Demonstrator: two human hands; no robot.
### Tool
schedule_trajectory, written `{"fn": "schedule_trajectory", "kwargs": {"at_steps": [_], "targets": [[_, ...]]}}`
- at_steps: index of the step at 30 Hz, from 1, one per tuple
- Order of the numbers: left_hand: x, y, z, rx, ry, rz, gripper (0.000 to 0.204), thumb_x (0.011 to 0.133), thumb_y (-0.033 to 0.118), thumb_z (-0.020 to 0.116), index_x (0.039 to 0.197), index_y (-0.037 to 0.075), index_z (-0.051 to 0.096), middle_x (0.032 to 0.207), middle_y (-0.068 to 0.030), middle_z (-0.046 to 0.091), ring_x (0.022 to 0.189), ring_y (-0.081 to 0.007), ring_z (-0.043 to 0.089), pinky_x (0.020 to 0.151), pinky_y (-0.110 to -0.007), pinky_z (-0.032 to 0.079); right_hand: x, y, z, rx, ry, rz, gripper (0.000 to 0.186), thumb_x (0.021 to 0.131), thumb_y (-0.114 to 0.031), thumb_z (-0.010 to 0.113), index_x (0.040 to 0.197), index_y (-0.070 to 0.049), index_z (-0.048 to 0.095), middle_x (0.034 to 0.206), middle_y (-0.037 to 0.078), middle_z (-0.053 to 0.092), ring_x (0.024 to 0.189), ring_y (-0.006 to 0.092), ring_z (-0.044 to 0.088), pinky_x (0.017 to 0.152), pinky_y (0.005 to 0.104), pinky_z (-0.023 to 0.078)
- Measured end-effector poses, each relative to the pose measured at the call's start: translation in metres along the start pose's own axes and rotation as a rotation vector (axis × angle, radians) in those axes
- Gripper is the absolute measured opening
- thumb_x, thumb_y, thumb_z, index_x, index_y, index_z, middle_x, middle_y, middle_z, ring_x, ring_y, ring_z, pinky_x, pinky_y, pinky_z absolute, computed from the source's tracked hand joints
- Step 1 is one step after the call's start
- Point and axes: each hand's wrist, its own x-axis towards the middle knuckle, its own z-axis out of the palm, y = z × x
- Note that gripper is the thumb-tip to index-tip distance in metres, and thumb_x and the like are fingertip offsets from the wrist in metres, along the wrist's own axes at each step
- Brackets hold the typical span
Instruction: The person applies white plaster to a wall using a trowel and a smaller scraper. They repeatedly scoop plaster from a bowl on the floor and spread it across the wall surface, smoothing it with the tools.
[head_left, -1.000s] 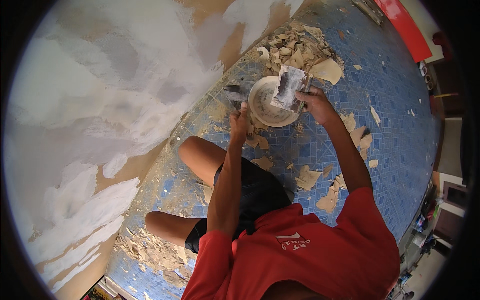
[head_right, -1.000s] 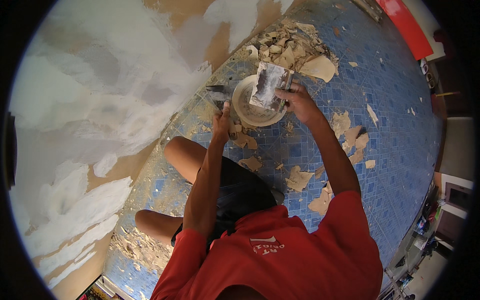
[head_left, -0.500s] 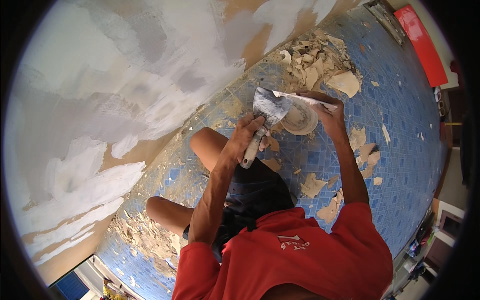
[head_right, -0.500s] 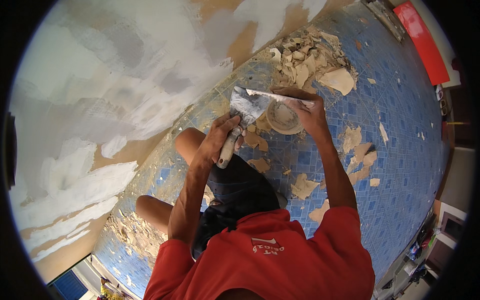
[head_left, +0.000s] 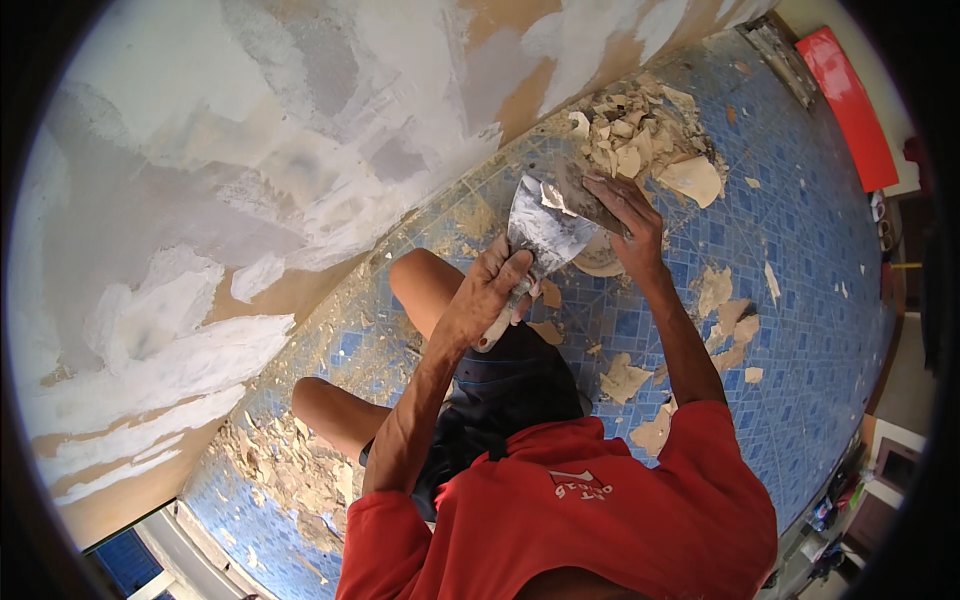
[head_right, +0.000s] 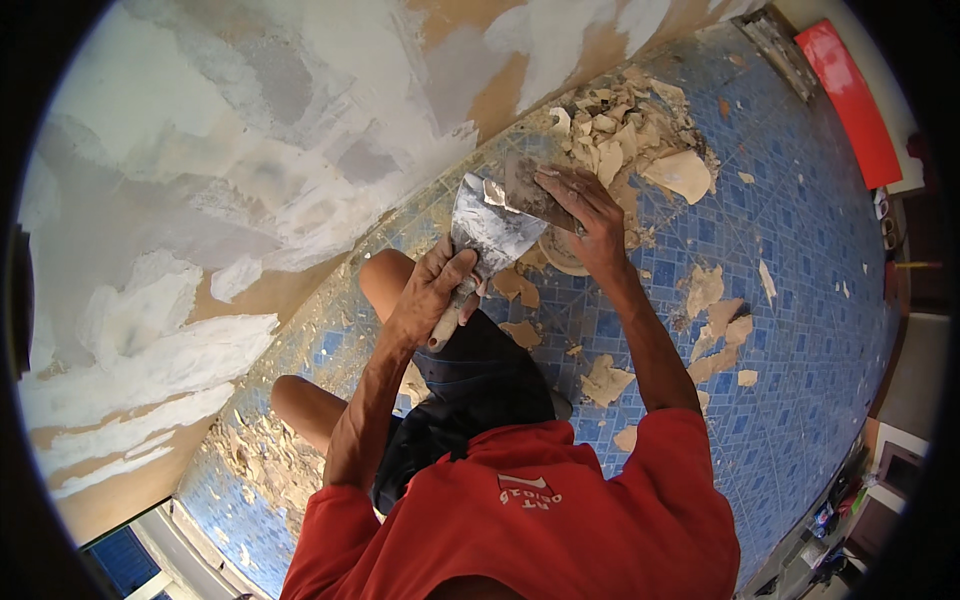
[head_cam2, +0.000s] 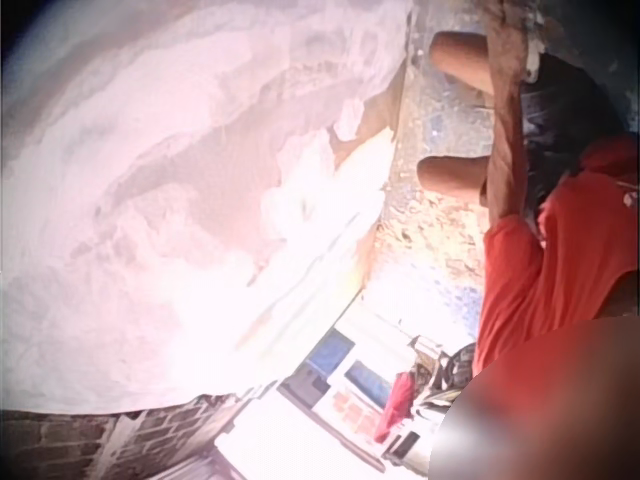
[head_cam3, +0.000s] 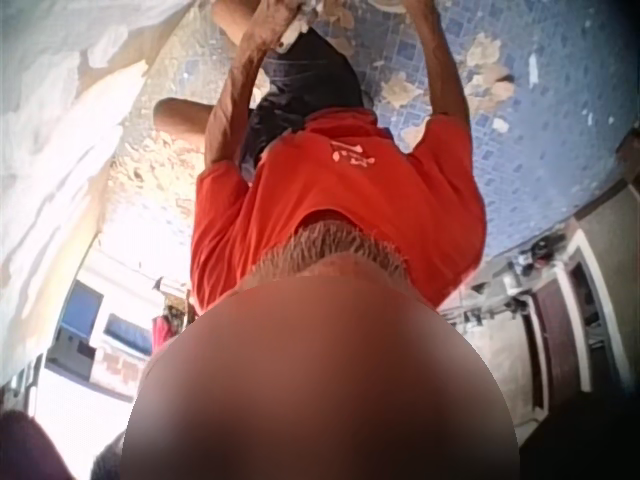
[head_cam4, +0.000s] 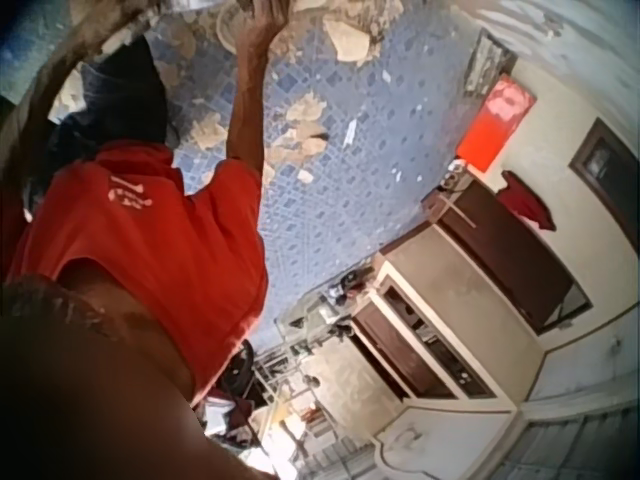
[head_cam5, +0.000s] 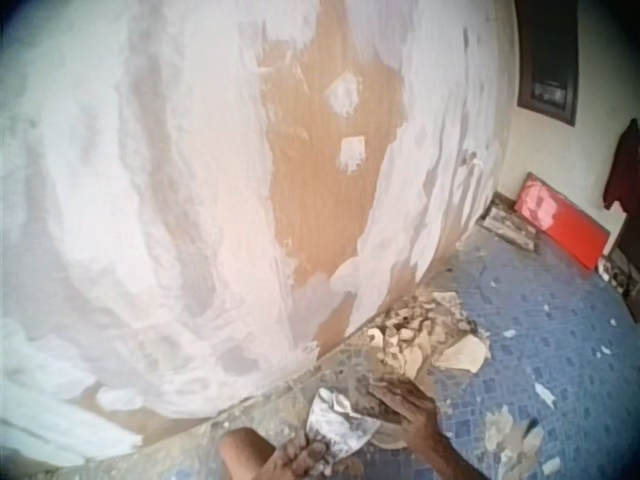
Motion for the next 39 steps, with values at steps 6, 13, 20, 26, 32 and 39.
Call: {"fn": "schedule_trajectory", "kwargs": {"at_steps": [6, 13, 20, 26, 32, 39], "targets": [[-0.009, 0.01, 0.008, 0.03, 0.02, -0.013, 0.023, 0.109, 0.028, 0.052, 0.116, 0.006, 0.055, 0.084, -0.0058, 0.063, 0.051, -0.0118, 0.054, 0.047, -0.023, 0.045, -0.015, 0.031, 0.011, -0.383, -0.113, -0.006, 0.043, 0.085, 0.008, 0.07, 0.126, -0.006, 0.07, 0.12, 0.01, 0.073, 0.11, 0.026, 0.069, 0.093, 0.0366, 0.056], [-0.008, 0.022, 0.001, 0.189, 0.164, -0.009, 0.025, 0.11, 0.027, 0.049, 0.114, 0.003, 0.053, 0.085, -0.0053, 0.063, 0.055, -0.0126, 0.056, 0.048, -0.024, 0.047, 0.006, -0.018, -0.042, 0.174, -0.045, 0.378, 0.031, 0.096, -0.003, 0.061, 0.126, -0.005, 0.069, 0.118, 0.008, 0.072, 0.105, 0.0199, 0.067, 0.093, 0.0358, 0.052], [-0.011, 0.021, 0.003, 0.22, 0.188, -0.027, 0.032, 0.11, 0.031, 0.047, 0.125, 0.003, 0.051, 0.084, -0.0049, 0.06, 0.057, -0.0108, 0.054, 0.052, -0.025, 0.046, 0.029, -0.074, -0.04, -0.291, -0.227, -0.215, 0.045, 0.081, 0.004, 0.069, 0.122, -0.014, 0.074, 0.124, 0.002, 0.072, 0.12, 0.0226, 0.063, 0.103, 0.045, 0.048], [-0.017, 0.024, 0.002, 0.273, 0.208, -0.013, 0.032, 0.11, 0.03, 0.047, 0.126, 0.002, 0.05, 0.085, -0.0047, 0.058, 0.058, -0.0112, 0.055, 0.051, -0.024, 0.047, 0.039, -0.073, -0.041, -0.266, -0.178, -0.223, 0.047, 0.08, 0.004, 0.069, 0.123, -0.015, 0.073, 0.124, 0.001, 0.072, 0.12, 0.021, 0.063, 0.104, 0.0445, 0.045], [-0.023, 0.031, 0.004, 0.292, 0.277, -0.012, 0.03, 0.11, 0.031, 0.047, 0.119, 0.002, 0.051, 0.085, -0.0052, 0.058, 0.058, -0.0125, 0.055, 0.051, -0.026, 0.046, 0.045, -0.078, -0.036, -0.255, -0.265, -0.304, 0.042, 0.083, 0.002, 0.064, 0.121, -0.013, 0.073, 0.119, 0.001, 0.073, 0.12, 0.0223, 0.062, 0.105, 0.046, 0.044], [-0.02, 0.032, 0.004, 0.331, 0.274, -0.003, 0.029, 0.109, 0.031, 0.048, 0.111, 0.003, 0.051, 0.086, -0.0071, 0.057, 0.058, -0.0137, 0.055, 0.051, -0.027, 0.047, 0.057, -0.082, -0.025, -0.319, -0.235, -0.309, 0.036, 0.086, -0.002, 0.062, 0.118, -0.011, 0.075, 0.116, 0.003, 0.073, 0.117, 0.0217, 0.063, 0.106, 0.0468, 0.041]]}}
